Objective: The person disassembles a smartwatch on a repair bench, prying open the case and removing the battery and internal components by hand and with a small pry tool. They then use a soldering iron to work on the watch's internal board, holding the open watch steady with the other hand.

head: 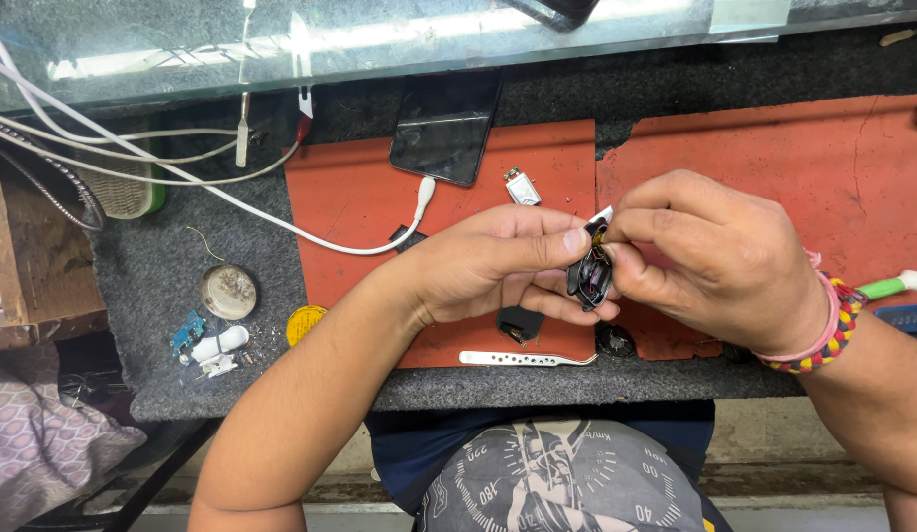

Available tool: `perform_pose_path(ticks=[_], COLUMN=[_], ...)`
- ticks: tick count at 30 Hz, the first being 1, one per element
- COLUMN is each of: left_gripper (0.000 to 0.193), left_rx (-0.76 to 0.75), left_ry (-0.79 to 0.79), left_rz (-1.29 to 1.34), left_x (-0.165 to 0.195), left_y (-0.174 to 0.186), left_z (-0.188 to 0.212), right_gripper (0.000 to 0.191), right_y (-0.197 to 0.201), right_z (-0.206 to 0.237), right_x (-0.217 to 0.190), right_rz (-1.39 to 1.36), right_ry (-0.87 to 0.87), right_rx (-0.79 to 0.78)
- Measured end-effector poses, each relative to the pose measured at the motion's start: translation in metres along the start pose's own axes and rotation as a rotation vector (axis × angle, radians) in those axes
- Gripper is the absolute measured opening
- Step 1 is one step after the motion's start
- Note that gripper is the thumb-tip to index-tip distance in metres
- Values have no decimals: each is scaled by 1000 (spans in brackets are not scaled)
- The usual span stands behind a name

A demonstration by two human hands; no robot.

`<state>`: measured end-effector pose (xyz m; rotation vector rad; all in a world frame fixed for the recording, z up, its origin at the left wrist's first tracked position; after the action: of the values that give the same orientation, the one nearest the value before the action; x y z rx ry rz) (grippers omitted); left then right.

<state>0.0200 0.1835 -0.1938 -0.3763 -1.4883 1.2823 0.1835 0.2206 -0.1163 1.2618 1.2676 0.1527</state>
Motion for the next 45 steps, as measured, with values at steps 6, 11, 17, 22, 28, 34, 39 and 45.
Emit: perform_pose_path(ticks=[6,11,17,22,28,34,39,45], left_gripper=[47,49,50,50,49,48,47,45], left_rx=[-3,-1,1,9,8,-16,12,3], left_ry=[-3,-3,-13,-27,-50,-69,-72,-92], left_rz=[-11,-10,-8,0,13,42,3,4], left_x=[0,-1,-1,-2,-1,1,2,2], left_y=[-1,-1,0,0,0,-2,-2,-2], left_z=[0,0,-1,-3,-2,-1,-1,-1], right_gripper=[16,14,14,12,11,11,12,13], right_y=[-3,-6,-7,-6,-3,1,1,5], right_z=[1,3,3,3,3,1,0,-4], right_x=[3,4,5,6,5,1,1,-1], right_rz=[-63,-125,-155,-96,-89,-58,-45,-57], right_ry=[-33,-91,-98,-81,-74,-29,-40,-51], right_rx=[6,13,42,66,75,67,47,41])
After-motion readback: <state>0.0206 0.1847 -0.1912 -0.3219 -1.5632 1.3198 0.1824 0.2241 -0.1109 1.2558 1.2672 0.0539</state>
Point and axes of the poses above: each hand's wrist, its own z-axis away from the middle knuckle, its own y-axis out of the back of the hand, x = y × z, the point moved 5 cm from there along -z, towards the middle knuckle, and after that the axes turned 6 degrees about -x, right-handed, at the moved point
